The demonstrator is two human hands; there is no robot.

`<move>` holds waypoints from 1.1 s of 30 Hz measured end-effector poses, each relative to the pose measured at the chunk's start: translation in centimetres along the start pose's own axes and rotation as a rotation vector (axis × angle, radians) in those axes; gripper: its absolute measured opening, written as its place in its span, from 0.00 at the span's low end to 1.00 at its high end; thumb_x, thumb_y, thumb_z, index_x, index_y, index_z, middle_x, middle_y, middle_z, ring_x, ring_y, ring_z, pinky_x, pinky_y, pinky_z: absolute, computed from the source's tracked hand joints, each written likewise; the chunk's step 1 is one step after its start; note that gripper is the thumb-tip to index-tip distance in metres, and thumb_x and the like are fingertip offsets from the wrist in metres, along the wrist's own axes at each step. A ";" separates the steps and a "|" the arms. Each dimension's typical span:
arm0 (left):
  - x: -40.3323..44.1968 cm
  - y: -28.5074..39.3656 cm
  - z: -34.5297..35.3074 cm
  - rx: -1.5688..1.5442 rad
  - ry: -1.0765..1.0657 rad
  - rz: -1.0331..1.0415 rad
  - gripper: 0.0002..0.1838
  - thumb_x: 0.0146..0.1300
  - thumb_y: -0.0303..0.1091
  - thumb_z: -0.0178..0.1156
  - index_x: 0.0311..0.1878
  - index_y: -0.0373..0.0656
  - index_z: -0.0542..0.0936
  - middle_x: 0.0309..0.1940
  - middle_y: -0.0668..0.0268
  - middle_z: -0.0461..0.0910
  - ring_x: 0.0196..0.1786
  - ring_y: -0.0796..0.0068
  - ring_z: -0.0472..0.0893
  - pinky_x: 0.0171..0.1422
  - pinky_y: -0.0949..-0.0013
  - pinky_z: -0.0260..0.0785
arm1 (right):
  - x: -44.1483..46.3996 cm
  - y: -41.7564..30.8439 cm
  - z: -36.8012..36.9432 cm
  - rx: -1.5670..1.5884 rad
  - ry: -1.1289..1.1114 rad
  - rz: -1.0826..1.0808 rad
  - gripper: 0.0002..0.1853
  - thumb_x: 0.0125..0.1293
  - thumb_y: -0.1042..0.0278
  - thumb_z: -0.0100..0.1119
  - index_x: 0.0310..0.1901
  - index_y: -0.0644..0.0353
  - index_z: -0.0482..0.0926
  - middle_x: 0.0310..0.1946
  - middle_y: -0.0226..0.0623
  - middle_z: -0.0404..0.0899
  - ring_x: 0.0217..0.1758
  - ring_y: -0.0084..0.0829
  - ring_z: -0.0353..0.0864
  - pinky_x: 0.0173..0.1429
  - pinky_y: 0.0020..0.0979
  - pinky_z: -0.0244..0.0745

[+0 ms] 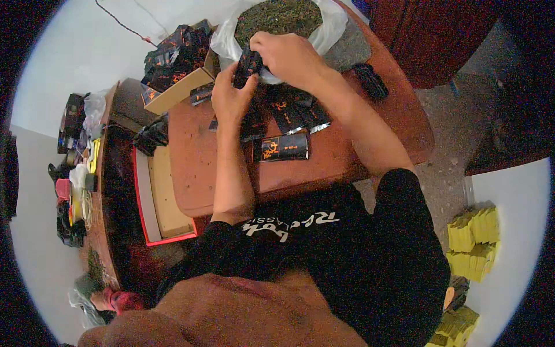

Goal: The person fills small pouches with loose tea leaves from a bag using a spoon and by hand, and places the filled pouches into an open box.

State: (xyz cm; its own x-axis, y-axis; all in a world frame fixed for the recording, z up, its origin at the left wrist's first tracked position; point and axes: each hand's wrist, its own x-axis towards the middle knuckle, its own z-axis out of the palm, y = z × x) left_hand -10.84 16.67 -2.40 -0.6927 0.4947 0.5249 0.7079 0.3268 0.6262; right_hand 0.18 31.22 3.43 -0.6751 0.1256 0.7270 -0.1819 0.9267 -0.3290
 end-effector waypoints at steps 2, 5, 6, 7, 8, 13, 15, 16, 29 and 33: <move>-0.1 -0.1 -0.2 -0.013 0.017 0.010 0.28 0.52 0.43 0.71 0.55 0.40 0.81 0.49 0.55 0.82 0.53 0.53 0.81 0.57 0.56 0.73 | 0.2 -0.4 -0.5 0.007 0.001 -0.003 0.10 0.73 0.64 0.50 0.46 0.60 0.78 0.24 0.40 0.81 0.29 0.37 0.84 0.36 0.35 0.76; -0.2 -0.5 -0.1 -0.029 0.055 0.031 0.27 0.53 0.43 0.72 0.54 0.40 0.81 0.48 0.53 0.83 0.50 0.54 0.82 0.56 0.58 0.74 | 0.6 -0.5 -1.6 0.079 0.070 0.175 0.11 0.73 0.63 0.50 0.42 0.61 0.78 0.23 0.38 0.81 0.28 0.31 0.84 0.34 0.33 0.76; -0.3 -0.7 -0.1 -0.035 0.069 0.040 0.27 0.53 0.43 0.73 0.54 0.40 0.82 0.47 0.52 0.83 0.49 0.55 0.83 0.55 0.59 0.74 | 0.8 -0.5 -2.1 0.111 0.105 0.265 0.12 0.73 0.62 0.49 0.41 0.62 0.79 0.23 0.37 0.81 0.27 0.29 0.83 0.34 0.32 0.76; -0.3 -0.7 -0.2 -0.036 0.061 0.029 0.27 0.53 0.43 0.72 0.54 0.40 0.82 0.47 0.52 0.83 0.49 0.55 0.83 0.55 0.59 0.74 | 1.1 -0.4 -2.8 0.124 0.104 0.310 0.13 0.74 0.62 0.49 0.40 0.63 0.78 0.23 0.38 0.81 0.25 0.29 0.82 0.33 0.33 0.76; -0.2 -0.7 -0.3 -0.037 0.053 0.019 0.27 0.53 0.43 0.72 0.54 0.40 0.82 0.47 0.52 0.83 0.49 0.55 0.83 0.55 0.59 0.74 | 1.4 -0.2 -3.5 0.136 0.104 0.354 0.13 0.74 0.63 0.49 0.39 0.65 0.77 0.22 0.39 0.80 0.24 0.30 0.80 0.32 0.33 0.75; -0.3 -0.9 -0.3 -0.072 0.055 -0.004 0.28 0.54 0.45 0.72 0.54 0.40 0.82 0.46 0.53 0.83 0.49 0.56 0.83 0.55 0.60 0.74 | 0.8 3.3 -3.4 0.089 -0.077 0.523 0.17 0.70 0.56 0.51 0.35 0.62 0.81 0.21 0.43 0.82 0.26 0.44 0.84 0.37 0.42 0.79; -0.4 -0.5 -0.6 -0.072 0.048 -0.021 0.28 0.54 0.46 0.72 0.54 0.39 0.82 0.46 0.53 0.83 0.49 0.57 0.83 0.55 0.60 0.73 | 0.2 3.9 -2.2 0.098 -0.104 0.576 0.18 0.69 0.54 0.51 0.33 0.61 0.80 0.21 0.42 0.82 0.27 0.44 0.84 0.37 0.43 0.78; -0.3 -0.5 -0.6 -0.074 0.042 -0.022 0.28 0.54 0.46 0.72 0.54 0.39 0.82 0.46 0.53 0.83 0.49 0.57 0.83 0.55 0.60 0.73 | -0.1 4.1 -1.5 0.103 -0.116 0.603 0.19 0.69 0.52 0.51 0.32 0.61 0.80 0.21 0.42 0.83 0.27 0.44 0.85 0.37 0.43 0.78; -0.3 -0.9 0.0 -0.048 0.040 -0.030 0.29 0.53 0.46 0.72 0.55 0.39 0.82 0.47 0.53 0.83 0.49 0.57 0.83 0.56 0.60 0.73 | -1.5 3.9 1.7 0.400 0.221 0.765 0.14 0.72 0.58 0.50 0.43 0.60 0.79 0.29 0.36 0.86 0.25 0.20 0.79 0.25 0.23 0.72; -0.3 -1.1 0.1 -0.032 0.058 -0.005 0.29 0.53 0.46 0.72 0.55 0.38 0.81 0.48 0.53 0.83 0.49 0.56 0.83 0.56 0.59 0.73 | -1.6 5.0 1.5 0.532 0.286 0.762 0.15 0.71 0.58 0.49 0.40 0.61 0.79 0.25 0.37 0.86 0.23 0.21 0.80 0.25 0.25 0.74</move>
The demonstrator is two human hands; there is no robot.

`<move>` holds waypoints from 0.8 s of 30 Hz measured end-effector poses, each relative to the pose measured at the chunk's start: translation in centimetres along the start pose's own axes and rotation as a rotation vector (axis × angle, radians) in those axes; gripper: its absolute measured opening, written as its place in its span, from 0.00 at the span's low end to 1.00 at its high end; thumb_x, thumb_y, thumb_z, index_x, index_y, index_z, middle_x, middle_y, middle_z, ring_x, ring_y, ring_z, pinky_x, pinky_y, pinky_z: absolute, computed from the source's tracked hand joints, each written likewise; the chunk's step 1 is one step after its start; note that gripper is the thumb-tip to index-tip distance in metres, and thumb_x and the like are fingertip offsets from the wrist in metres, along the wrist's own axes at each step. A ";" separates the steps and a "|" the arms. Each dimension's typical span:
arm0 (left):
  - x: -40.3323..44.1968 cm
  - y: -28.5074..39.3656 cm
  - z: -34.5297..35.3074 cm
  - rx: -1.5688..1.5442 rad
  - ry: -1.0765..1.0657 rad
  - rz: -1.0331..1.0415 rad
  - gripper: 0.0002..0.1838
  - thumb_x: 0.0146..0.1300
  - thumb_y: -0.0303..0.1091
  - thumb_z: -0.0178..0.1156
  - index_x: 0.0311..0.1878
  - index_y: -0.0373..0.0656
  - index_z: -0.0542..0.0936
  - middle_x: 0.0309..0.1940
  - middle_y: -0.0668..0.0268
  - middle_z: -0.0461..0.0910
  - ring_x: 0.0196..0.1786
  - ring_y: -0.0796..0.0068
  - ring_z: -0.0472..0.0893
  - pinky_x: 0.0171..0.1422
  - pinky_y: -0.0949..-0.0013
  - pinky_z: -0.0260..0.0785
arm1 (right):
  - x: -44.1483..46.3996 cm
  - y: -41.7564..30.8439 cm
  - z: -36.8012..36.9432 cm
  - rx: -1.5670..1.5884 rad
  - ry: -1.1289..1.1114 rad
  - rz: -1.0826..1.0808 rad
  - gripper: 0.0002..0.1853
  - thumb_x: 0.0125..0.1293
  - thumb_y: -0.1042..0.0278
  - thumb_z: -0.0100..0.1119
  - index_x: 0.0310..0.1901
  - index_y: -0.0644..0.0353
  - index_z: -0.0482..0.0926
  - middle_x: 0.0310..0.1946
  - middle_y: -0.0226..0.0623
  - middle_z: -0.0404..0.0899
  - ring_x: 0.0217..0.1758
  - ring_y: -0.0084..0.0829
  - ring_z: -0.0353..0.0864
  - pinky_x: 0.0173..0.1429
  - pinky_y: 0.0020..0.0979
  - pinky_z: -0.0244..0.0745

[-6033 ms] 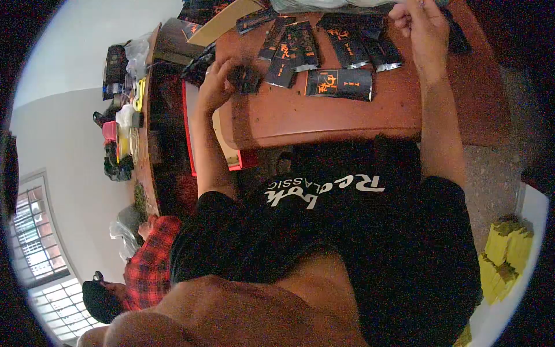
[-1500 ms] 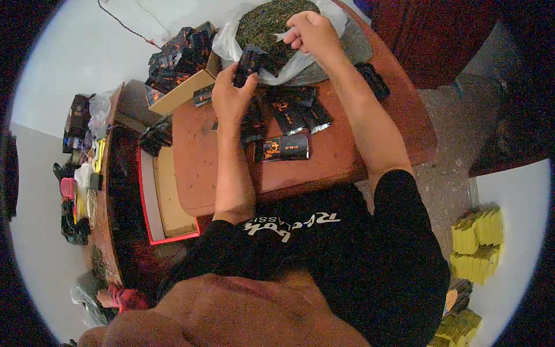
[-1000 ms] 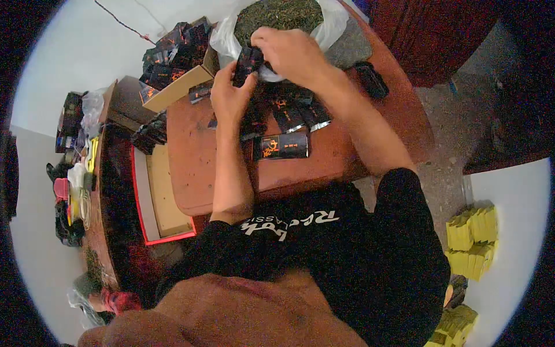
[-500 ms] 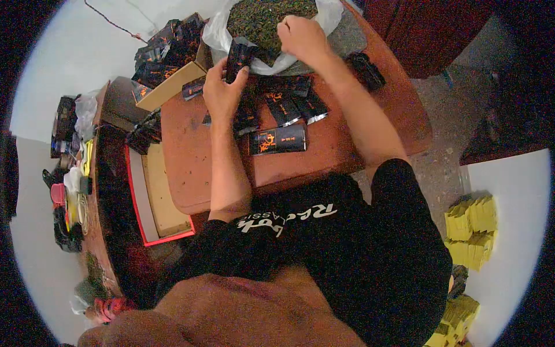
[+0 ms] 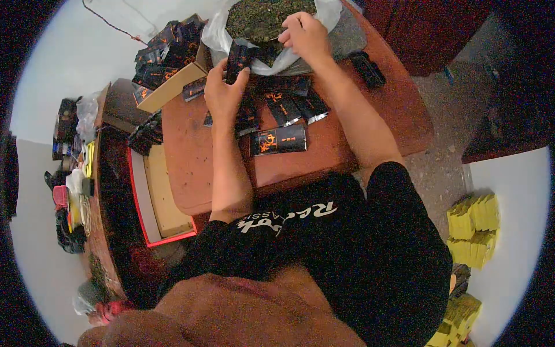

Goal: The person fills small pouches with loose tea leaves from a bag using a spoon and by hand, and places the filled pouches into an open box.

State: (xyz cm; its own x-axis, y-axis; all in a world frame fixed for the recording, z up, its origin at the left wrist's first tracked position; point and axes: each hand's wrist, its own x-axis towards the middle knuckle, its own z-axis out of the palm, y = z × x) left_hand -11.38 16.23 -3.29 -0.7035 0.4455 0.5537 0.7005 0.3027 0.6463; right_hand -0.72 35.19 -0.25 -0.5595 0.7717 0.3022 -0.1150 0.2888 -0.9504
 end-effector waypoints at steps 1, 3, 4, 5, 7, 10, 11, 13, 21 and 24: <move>0.0 -0.1 0.0 -0.001 0.001 0.002 0.29 0.53 0.46 0.72 0.55 0.38 0.81 0.48 0.53 0.83 0.49 0.56 0.83 0.57 0.59 0.73 | 0.2 -0.1 -0.2 0.019 -0.010 -0.009 0.15 0.71 0.58 0.49 0.40 0.61 0.79 0.26 0.37 0.86 0.23 0.21 0.80 0.25 0.24 0.74; 0.0 -0.1 0.1 -0.002 -0.001 0.007 0.29 0.53 0.46 0.72 0.55 0.38 0.81 0.48 0.53 0.83 0.50 0.56 0.82 0.57 0.59 0.73 | 0.4 -0.5 -0.5 0.060 -0.029 0.000 0.15 0.71 0.57 0.50 0.42 0.61 0.79 0.26 0.37 0.85 0.23 0.20 0.79 0.24 0.23 0.72; 0.0 -0.1 0.0 -0.003 -0.003 0.002 0.29 0.53 0.46 0.72 0.55 0.39 0.81 0.48 0.53 0.83 0.50 0.56 0.82 0.57 0.59 0.73 | 0.5 -1.1 -0.6 0.080 -0.038 0.018 0.15 0.72 0.57 0.51 0.43 0.61 0.79 0.27 0.38 0.84 0.23 0.19 0.77 0.24 0.22 0.70; 0.0 0.0 0.0 -0.004 -0.006 -0.004 0.29 0.53 0.45 0.72 0.55 0.39 0.81 0.48 0.52 0.83 0.51 0.56 0.82 0.57 0.59 0.73 | 0.6 -1.3 -0.7 0.102 -0.048 0.036 0.15 0.73 0.57 0.51 0.44 0.61 0.79 0.28 0.38 0.83 0.23 0.19 0.76 0.24 0.21 0.68; 0.0 0.1 0.0 0.004 -0.002 0.005 0.28 0.53 0.44 0.72 0.54 0.40 0.81 0.47 0.54 0.83 0.50 0.55 0.82 0.56 0.58 0.73 | 1.1 -1.1 -1.1 0.140 -0.083 0.044 0.15 0.73 0.57 0.51 0.43 0.61 0.79 0.27 0.36 0.83 0.24 0.18 0.76 0.24 0.20 0.69; -0.1 0.5 -0.3 0.009 -0.002 0.014 0.26 0.52 0.43 0.72 0.53 0.41 0.81 0.46 0.55 0.83 0.49 0.54 0.83 0.55 0.58 0.74 | 0.8 -2.6 -1.0 0.102 -0.110 0.051 0.15 0.74 0.60 0.49 0.38 0.64 0.77 0.23 0.37 0.81 0.23 0.26 0.78 0.29 0.29 0.72; 0.0 0.8 -0.5 -0.003 -0.020 -0.006 0.27 0.53 0.44 0.72 0.54 0.41 0.82 0.47 0.53 0.83 0.50 0.54 0.83 0.56 0.58 0.73 | 0.3 -3.9 -0.8 0.073 -0.115 0.052 0.16 0.74 0.62 0.48 0.35 0.67 0.77 0.21 0.37 0.79 0.23 0.30 0.79 0.32 0.33 0.74; 0.0 0.8 -0.5 -0.019 -0.032 -0.016 0.27 0.54 0.44 0.72 0.55 0.41 0.82 0.48 0.52 0.83 0.51 0.54 0.82 0.57 0.59 0.73 | -0.6 -5.2 -0.3 0.009 -0.125 0.039 0.16 0.75 0.61 0.48 0.35 0.65 0.77 0.22 0.36 0.80 0.23 0.28 0.79 0.30 0.31 0.74; -0.1 -0.1 0.0 -0.001 -0.021 0.013 0.27 0.54 0.45 0.72 0.55 0.40 0.81 0.47 0.52 0.83 0.49 0.55 0.83 0.55 0.59 0.73 | -1.9 -4.2 1.8 -0.359 -0.238 -0.350 0.13 0.73 0.59 0.49 0.45 0.60 0.79 0.24 0.36 0.82 0.27 0.27 0.82 0.35 0.30 0.77; -0.1 0.0 0.0 -0.001 -0.012 0.012 0.28 0.54 0.46 0.72 0.55 0.39 0.81 0.46 0.52 0.83 0.49 0.55 0.83 0.55 0.59 0.73 | -2.6 -4.3 2.2 -0.588 -0.311 -0.630 0.08 0.62 0.67 0.58 0.41 0.59 0.80 0.38 0.36 0.83 0.34 0.42 0.85 0.42 0.41 0.81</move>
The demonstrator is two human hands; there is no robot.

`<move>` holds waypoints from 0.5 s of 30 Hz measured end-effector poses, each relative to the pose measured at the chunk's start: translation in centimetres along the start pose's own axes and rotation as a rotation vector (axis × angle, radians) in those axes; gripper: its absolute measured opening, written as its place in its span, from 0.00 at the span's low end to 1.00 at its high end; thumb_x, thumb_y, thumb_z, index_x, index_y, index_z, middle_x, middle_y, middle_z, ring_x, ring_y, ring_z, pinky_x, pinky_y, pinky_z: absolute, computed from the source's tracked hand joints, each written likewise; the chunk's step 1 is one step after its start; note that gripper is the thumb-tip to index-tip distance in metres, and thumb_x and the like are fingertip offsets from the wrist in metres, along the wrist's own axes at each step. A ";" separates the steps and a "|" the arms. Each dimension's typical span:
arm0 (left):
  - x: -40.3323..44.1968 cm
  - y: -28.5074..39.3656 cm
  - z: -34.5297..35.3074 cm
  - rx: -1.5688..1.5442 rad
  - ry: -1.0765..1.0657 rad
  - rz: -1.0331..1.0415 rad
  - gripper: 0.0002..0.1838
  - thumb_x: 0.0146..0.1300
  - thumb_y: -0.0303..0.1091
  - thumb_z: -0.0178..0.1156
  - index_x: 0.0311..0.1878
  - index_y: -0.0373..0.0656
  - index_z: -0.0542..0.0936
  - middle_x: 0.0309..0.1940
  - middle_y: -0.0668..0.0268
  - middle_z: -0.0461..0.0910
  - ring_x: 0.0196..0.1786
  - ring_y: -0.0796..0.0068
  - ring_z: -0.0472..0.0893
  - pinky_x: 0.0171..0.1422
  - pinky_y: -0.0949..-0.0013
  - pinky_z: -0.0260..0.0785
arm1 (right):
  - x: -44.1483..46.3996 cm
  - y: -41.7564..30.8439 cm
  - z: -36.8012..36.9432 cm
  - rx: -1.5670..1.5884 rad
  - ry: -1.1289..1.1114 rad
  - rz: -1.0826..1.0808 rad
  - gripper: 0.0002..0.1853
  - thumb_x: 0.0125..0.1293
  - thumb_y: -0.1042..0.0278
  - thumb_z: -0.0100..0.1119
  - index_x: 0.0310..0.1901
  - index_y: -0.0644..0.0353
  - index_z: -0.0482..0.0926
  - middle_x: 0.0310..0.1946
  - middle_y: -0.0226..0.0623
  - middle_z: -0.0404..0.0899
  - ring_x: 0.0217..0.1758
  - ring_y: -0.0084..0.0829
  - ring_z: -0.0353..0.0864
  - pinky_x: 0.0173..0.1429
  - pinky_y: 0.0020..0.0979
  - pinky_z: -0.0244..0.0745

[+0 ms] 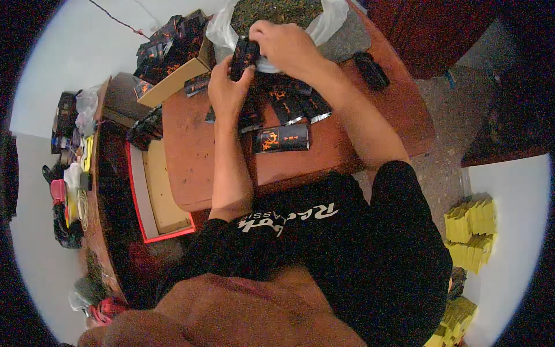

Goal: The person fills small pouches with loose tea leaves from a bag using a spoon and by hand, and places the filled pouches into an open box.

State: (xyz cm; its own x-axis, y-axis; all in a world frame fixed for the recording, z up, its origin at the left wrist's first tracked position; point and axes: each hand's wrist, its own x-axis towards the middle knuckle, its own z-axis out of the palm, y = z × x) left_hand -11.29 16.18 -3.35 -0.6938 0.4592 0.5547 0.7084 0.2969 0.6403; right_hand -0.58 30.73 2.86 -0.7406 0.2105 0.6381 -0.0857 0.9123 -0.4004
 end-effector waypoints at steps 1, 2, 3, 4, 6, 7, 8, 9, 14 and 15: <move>0.0 0.1 -0.1 -0.015 -0.005 -0.003 0.28 0.53 0.46 0.72 0.55 0.39 0.81 0.46 0.52 0.83 0.48 0.55 0.83 0.55 0.59 0.74 | -0.1 -0.2 0.0 -0.025 0.007 -0.051 0.09 0.61 0.67 0.59 0.41 0.58 0.81 0.40 0.35 0.82 0.35 0.43 0.85 0.42 0.41 0.81; 0.0 0.1 -0.1 -0.030 -0.009 -0.005 0.28 0.53 0.46 0.72 0.55 0.39 0.81 0.46 0.52 0.83 0.48 0.55 0.83 0.55 0.59 0.74 | -0.2 -0.4 0.0 -0.050 0.015 -0.101 0.09 0.59 0.68 0.60 0.41 0.58 0.81 0.42 0.34 0.81 0.35 0.43 0.85 0.43 0.42 0.81; 0.0 0.1 -0.2 -0.045 -0.014 -0.007 0.29 0.53 0.46 0.72 0.55 0.38 0.81 0.46 0.52 0.83 0.48 0.55 0.83 0.55 0.59 0.74 | -0.2 -0.5 0.0 -0.074 0.024 -0.152 0.10 0.58 0.69 0.61 0.41 0.58 0.81 0.45 0.33 0.79 0.36 0.44 0.85 0.43 0.42 0.81; 0.0 0.0 -0.1 -0.034 -0.013 -0.005 0.29 0.53 0.46 0.72 0.55 0.38 0.81 0.46 0.52 0.83 0.48 0.55 0.83 0.55 0.59 0.74 | -0.2 -0.7 -0.2 -0.053 0.045 -0.147 0.09 0.59 0.68 0.61 0.41 0.58 0.81 0.43 0.33 0.80 0.36 0.45 0.85 0.43 0.42 0.81; 0.1 -0.2 0.0 -0.013 -0.012 -0.001 0.29 0.53 0.45 0.72 0.54 0.38 0.81 0.46 0.52 0.83 0.47 0.55 0.83 0.54 0.59 0.74 | 0.0 -1.0 -0.8 -0.010 0.085 -0.138 0.07 0.62 0.68 0.59 0.39 0.60 0.81 0.38 0.34 0.82 0.35 0.46 0.84 0.42 0.40 0.82; 0.1 -0.3 0.1 -0.021 -0.002 0.002 0.29 0.53 0.45 0.72 0.54 0.37 0.81 0.46 0.52 0.83 0.47 0.55 0.83 0.54 0.59 0.74 | 0.1 -0.5 -0.9 0.042 0.123 -0.069 0.09 0.66 0.64 0.56 0.41 0.60 0.80 0.34 0.34 0.82 0.32 0.39 0.84 0.39 0.37 0.80; 0.1 -0.4 0.1 -0.029 0.007 0.005 0.29 0.53 0.45 0.73 0.54 0.37 0.81 0.46 0.52 0.83 0.47 0.55 0.83 0.54 0.60 0.74 | 0.4 0.4 -1.0 0.093 0.161 0.000 0.12 0.71 0.61 0.53 0.42 0.60 0.80 0.29 0.33 0.82 0.30 0.33 0.83 0.36 0.33 0.78; 0.0 -0.4 0.1 -0.037 0.017 0.008 0.29 0.53 0.45 0.73 0.54 0.37 0.81 0.46 0.52 0.83 0.47 0.56 0.83 0.54 0.60 0.74 | 0.4 0.9 -1.2 0.144 0.198 0.070 0.15 0.75 0.57 0.49 0.44 0.60 0.80 0.25 0.33 0.83 0.27 0.26 0.83 0.34 0.29 0.77; 0.0 -0.1 -0.1 -0.036 -0.005 -0.033 0.29 0.53 0.45 0.73 0.54 0.37 0.81 0.46 0.53 0.83 0.47 0.57 0.84 0.54 0.61 0.74 | 0.6 2.6 -4.0 0.225 -0.015 0.396 0.16 0.75 0.56 0.47 0.40 0.60 0.77 0.24 0.32 0.81 0.23 0.21 0.77 0.26 0.25 0.73; 0.1 -0.2 -0.1 -0.038 -0.012 -0.037 0.29 0.53 0.45 0.73 0.54 0.37 0.81 0.46 0.53 0.83 0.47 0.57 0.84 0.54 0.61 0.74 | 0.4 3.4 -3.8 0.203 -0.066 0.433 0.17 0.75 0.55 0.48 0.39 0.60 0.78 0.23 0.32 0.82 0.23 0.21 0.79 0.28 0.25 0.74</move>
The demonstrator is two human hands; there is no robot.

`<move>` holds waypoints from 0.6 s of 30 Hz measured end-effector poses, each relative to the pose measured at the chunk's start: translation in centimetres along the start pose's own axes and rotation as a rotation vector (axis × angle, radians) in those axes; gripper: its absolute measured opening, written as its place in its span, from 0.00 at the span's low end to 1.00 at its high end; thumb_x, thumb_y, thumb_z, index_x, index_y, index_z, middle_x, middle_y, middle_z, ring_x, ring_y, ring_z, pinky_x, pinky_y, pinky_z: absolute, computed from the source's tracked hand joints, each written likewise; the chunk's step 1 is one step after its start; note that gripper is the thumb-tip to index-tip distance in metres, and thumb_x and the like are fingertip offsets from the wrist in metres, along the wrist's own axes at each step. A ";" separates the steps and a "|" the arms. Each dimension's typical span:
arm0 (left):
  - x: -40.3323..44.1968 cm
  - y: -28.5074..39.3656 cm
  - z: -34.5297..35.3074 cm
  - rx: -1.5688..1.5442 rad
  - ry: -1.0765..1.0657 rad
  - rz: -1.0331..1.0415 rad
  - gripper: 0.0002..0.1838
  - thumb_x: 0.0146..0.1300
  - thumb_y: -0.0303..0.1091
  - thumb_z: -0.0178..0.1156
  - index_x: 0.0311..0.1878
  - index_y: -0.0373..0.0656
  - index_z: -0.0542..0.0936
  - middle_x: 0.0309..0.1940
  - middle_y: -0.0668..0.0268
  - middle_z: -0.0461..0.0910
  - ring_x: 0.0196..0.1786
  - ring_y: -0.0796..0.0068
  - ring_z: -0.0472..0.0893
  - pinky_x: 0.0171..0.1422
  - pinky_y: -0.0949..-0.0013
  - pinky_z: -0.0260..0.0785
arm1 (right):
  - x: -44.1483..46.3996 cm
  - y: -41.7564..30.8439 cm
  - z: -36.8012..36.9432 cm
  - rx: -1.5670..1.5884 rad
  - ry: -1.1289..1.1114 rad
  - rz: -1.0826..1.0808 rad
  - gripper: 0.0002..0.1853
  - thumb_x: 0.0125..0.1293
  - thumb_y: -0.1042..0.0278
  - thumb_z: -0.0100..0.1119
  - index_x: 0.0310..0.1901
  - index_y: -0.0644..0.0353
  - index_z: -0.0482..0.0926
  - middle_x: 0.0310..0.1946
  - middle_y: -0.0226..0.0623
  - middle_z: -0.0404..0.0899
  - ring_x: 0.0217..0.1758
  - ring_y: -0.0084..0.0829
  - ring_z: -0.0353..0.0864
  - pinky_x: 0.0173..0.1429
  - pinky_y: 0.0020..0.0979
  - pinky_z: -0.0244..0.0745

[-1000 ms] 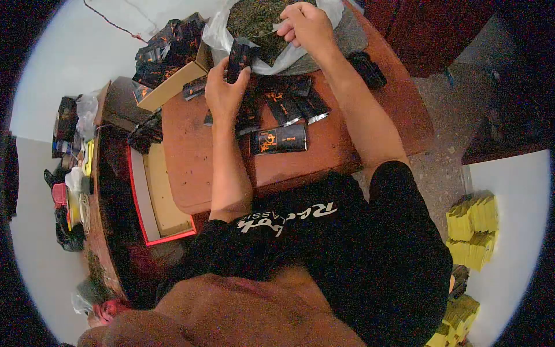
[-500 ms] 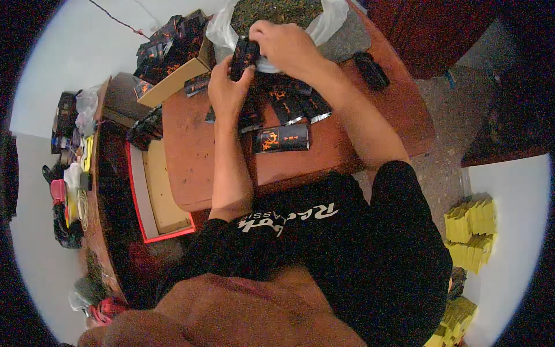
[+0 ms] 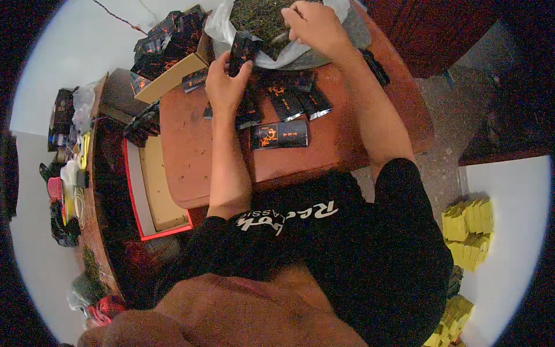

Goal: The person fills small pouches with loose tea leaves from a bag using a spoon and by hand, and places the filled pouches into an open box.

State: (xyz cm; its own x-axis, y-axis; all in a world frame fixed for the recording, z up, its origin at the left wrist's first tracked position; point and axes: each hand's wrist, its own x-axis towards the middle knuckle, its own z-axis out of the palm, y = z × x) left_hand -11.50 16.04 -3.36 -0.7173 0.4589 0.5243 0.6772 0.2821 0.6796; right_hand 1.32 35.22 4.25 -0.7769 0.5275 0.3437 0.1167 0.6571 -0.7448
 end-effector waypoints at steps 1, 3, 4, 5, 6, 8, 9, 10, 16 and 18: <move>0.0 -0.1 0.1 0.002 0.012 0.013 0.29 0.53 0.45 0.73 0.54 0.37 0.81 0.46 0.53 0.83 0.47 0.57 0.84 0.54 0.61 0.74 | 0.0 0.3 0.1 -0.030 -0.041 0.042 0.18 0.74 0.53 0.50 0.38 0.60 0.79 0.23 0.31 0.82 0.24 0.21 0.80 0.29 0.25 0.75; 0.0 -0.4 0.3 0.008 0.035 0.039 0.28 0.53 0.45 0.73 0.54 0.37 0.81 0.46 0.54 0.83 0.46 0.58 0.84 0.54 0.61 0.74 | -0.3 0.5 0.8 0.017 -0.076 0.092 0.19 0.74 0.51 0.50 0.36 0.60 0.79 0.22 0.32 0.82 0.22 0.21 0.79 0.27 0.25 0.74; 0.0 -0.4 0.3 0.003 0.028 0.033 0.28 0.53 0.45 0.73 0.54 0.37 0.81 0.45 0.54 0.83 0.46 0.58 0.84 0.54 0.61 0.74 | -0.4 0.5 1.4 0.042 -0.092 0.118 0.20 0.73 0.50 0.50 0.35 0.60 0.78 0.21 0.33 0.82 0.20 0.21 0.78 0.26 0.25 0.73; 0.0 -0.5 0.3 -0.001 0.021 0.027 0.28 0.53 0.45 0.73 0.54 0.38 0.81 0.45 0.54 0.83 0.46 0.58 0.84 0.54 0.61 0.74 | -0.3 0.6 2.1 0.041 -0.050 0.109 0.20 0.73 0.51 0.49 0.34 0.61 0.78 0.21 0.34 0.83 0.21 0.23 0.80 0.28 0.27 0.75; 0.0 -0.5 0.3 -0.005 0.013 0.021 0.28 0.53 0.45 0.73 0.54 0.38 0.82 0.45 0.54 0.83 0.46 0.58 0.84 0.54 0.61 0.74 | -0.2 0.9 2.9 0.041 -0.007 0.100 0.20 0.73 0.53 0.49 0.33 0.62 0.78 0.21 0.36 0.83 0.21 0.26 0.81 0.29 0.30 0.77; 0.0 -0.2 0.2 -0.003 0.002 0.019 0.28 0.53 0.45 0.73 0.54 0.38 0.81 0.45 0.54 0.83 0.47 0.58 0.83 0.54 0.61 0.74 | 0.0 1.2 4.6 0.067 0.083 0.088 0.19 0.73 0.55 0.48 0.33 0.63 0.78 0.21 0.37 0.84 0.22 0.29 0.84 0.32 0.33 0.79; 0.0 0.0 0.1 -0.003 -0.002 0.020 0.28 0.53 0.45 0.73 0.54 0.38 0.81 0.45 0.54 0.83 0.47 0.58 0.83 0.54 0.61 0.74 | -0.1 1.2 5.0 0.074 0.108 0.084 0.19 0.73 0.55 0.48 0.33 0.63 0.78 0.21 0.37 0.84 0.22 0.30 0.84 0.33 0.33 0.79; 0.0 0.1 0.1 -0.007 -0.005 0.013 0.28 0.53 0.44 0.73 0.54 0.38 0.81 0.46 0.54 0.83 0.48 0.58 0.83 0.55 0.61 0.74 | -0.1 1.1 5.4 0.080 0.134 0.079 0.18 0.73 0.56 0.48 0.34 0.63 0.78 0.21 0.37 0.84 0.23 0.30 0.84 0.33 0.33 0.79; -0.1 0.0 0.2 -0.036 0.000 0.022 0.28 0.53 0.44 0.73 0.54 0.38 0.81 0.47 0.54 0.83 0.49 0.59 0.83 0.56 0.61 0.74 | -0.3 1.5 6.2 0.252 0.229 0.094 0.16 0.72 0.56 0.51 0.38 0.62 0.79 0.25 0.35 0.85 0.23 0.22 0.82 0.27 0.26 0.76; -0.1 0.0 0.2 -0.049 -0.007 0.024 0.29 0.52 0.44 0.74 0.55 0.38 0.81 0.48 0.53 0.83 0.49 0.59 0.83 0.56 0.61 0.74 | -0.2 1.6 6.5 0.273 0.239 0.096 0.16 0.72 0.56 0.50 0.39 0.62 0.79 0.25 0.35 0.85 0.24 0.22 0.82 0.27 0.26 0.76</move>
State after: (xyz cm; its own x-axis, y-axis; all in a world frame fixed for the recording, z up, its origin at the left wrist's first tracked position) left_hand -11.37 16.15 -3.56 -0.6998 0.4712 0.5368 0.6851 0.2300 0.6912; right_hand -2.41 32.67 -0.74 -0.6005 0.7116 0.3647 -0.0126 0.4477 -0.8941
